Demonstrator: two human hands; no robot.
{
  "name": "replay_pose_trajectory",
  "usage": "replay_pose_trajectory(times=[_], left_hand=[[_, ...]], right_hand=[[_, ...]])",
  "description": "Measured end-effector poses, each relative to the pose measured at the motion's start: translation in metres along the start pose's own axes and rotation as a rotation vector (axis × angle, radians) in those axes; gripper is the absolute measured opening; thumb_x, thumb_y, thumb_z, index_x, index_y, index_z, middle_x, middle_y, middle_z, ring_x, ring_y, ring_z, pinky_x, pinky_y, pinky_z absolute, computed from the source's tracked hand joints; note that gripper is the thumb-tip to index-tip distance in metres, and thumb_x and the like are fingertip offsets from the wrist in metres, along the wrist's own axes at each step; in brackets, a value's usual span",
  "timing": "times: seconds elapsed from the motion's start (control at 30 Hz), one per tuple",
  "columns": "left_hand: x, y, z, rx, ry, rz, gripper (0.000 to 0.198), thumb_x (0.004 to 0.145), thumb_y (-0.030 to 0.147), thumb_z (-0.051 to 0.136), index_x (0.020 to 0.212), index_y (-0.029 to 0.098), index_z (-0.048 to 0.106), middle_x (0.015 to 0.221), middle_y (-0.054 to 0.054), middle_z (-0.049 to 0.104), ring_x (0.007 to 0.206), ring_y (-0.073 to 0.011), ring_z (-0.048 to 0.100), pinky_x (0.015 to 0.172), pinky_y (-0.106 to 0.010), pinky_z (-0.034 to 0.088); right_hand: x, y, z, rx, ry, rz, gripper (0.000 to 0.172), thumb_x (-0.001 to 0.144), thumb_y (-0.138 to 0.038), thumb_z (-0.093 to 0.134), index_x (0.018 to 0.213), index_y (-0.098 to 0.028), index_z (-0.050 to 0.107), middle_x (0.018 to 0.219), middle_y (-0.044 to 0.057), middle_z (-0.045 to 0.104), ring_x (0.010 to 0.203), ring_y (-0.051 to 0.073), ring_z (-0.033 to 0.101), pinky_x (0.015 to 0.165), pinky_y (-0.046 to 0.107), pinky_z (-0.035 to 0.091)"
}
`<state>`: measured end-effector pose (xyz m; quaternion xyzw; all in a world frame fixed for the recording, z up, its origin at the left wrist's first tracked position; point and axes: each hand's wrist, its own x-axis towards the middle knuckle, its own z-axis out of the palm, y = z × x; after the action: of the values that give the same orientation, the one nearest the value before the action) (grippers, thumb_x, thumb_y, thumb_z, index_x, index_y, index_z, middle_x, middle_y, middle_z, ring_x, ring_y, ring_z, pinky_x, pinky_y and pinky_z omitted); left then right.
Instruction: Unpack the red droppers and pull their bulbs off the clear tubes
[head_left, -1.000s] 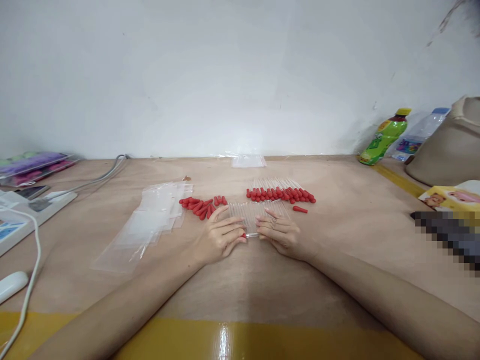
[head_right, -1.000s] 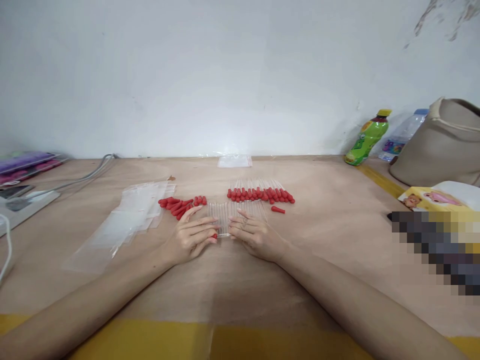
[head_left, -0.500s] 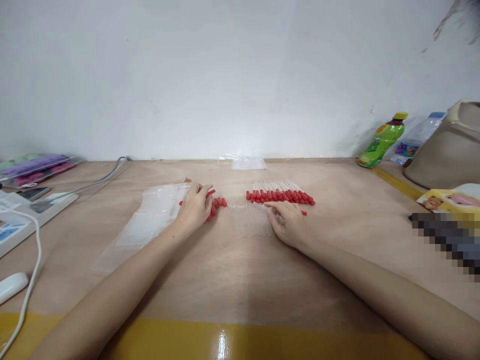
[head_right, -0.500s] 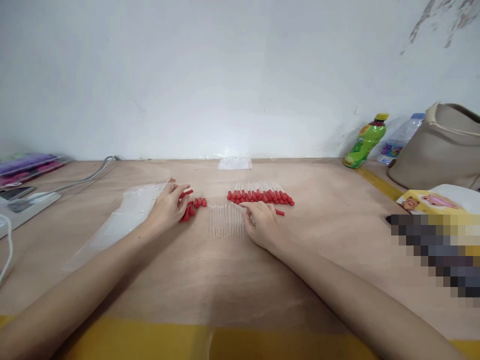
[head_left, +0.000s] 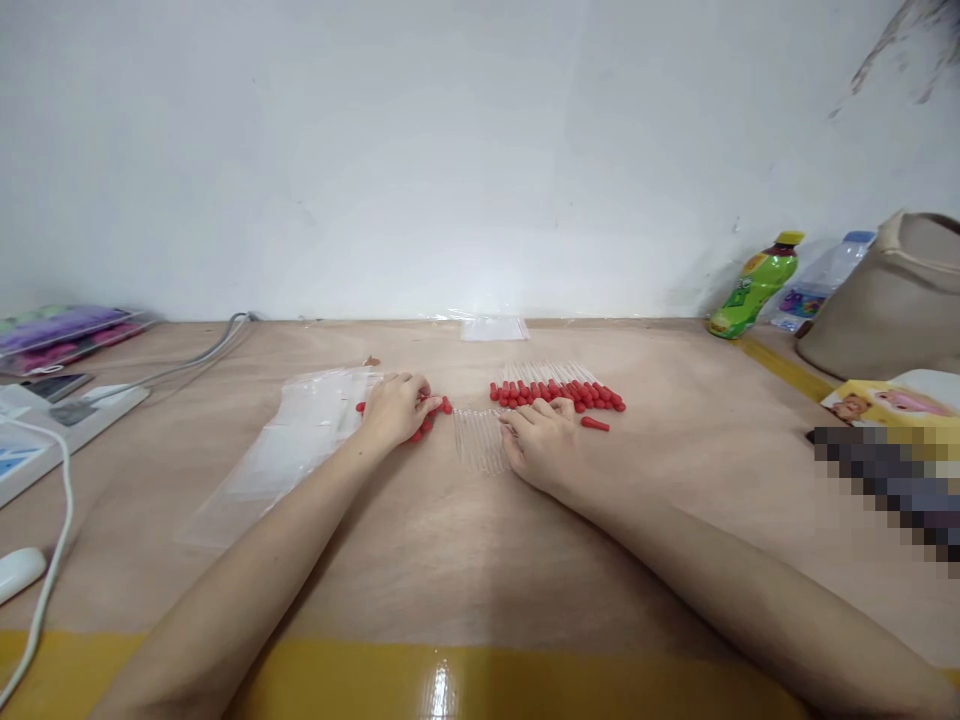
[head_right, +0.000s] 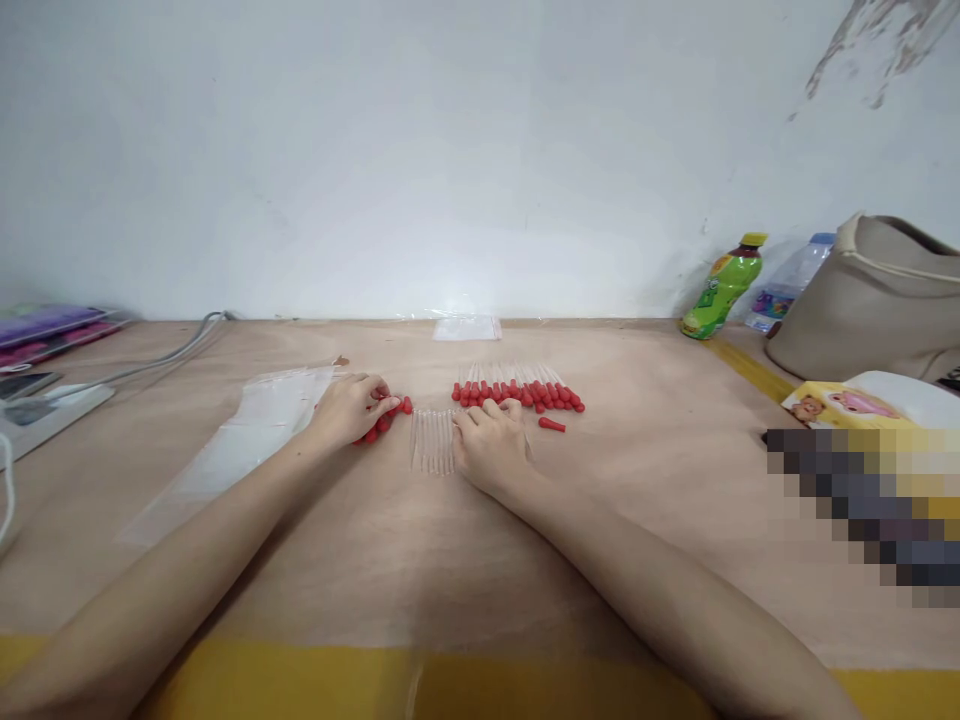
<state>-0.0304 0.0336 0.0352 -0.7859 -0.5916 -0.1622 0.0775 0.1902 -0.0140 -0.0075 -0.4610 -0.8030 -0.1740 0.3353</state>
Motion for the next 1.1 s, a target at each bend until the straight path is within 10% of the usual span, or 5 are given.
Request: replay_pose_trajectory(times=[0.4, 0.73, 1.1], left_hand=[[0.003, 0.014, -0.009, 0.007, 0.192, -0.041, 0.022, 0.079, 0.036, 0.049, 0.081, 0.019, 0.062, 0.082, -0.006, 0.062, 0.086, -0.0234, 0.055, 0.080, -0.036, 0.040], [0.050, 0.070, 0.014, -0.092, -0.176, -0.166, 0.033, 0.073, 0.051, 0.051, 0.080, 0.022, 0.066, 0.087, -0.006, 0.067, 0.090, -0.0249, 0.058, 0.077, -0.034, 0.044], [0.061, 0.081, 0.030, -0.075, -0.330, -0.274, 0.035, 0.077, 0.044, 0.045, 0.076, 0.017, 0.067, 0.088, -0.013, 0.068, 0.097, -0.0280, 0.058, 0.086, -0.040, 0.039]], right_hand=[[-0.001, -0.018, -0.019, 0.058, -0.254, 0.039, 0.039, 0.078, -0.053, 0.049, 0.078, -0.017, 0.064, 0.081, 0.007, 0.064, 0.084, 0.022, 0.050, 0.078, 0.038, 0.024], [-0.003, -0.016, -0.014, 0.091, -0.284, -0.015, 0.045, 0.081, -0.057, 0.042, 0.092, -0.020, 0.064, 0.086, 0.008, 0.061, 0.086, 0.021, 0.047, 0.076, 0.038, 0.022], [-0.007, 0.002, -0.019, 0.089, -0.203, -0.003, 0.040, 0.080, -0.054, 0.046, 0.092, -0.021, 0.064, 0.083, 0.006, 0.061, 0.084, 0.020, 0.047, 0.078, 0.038, 0.022]])
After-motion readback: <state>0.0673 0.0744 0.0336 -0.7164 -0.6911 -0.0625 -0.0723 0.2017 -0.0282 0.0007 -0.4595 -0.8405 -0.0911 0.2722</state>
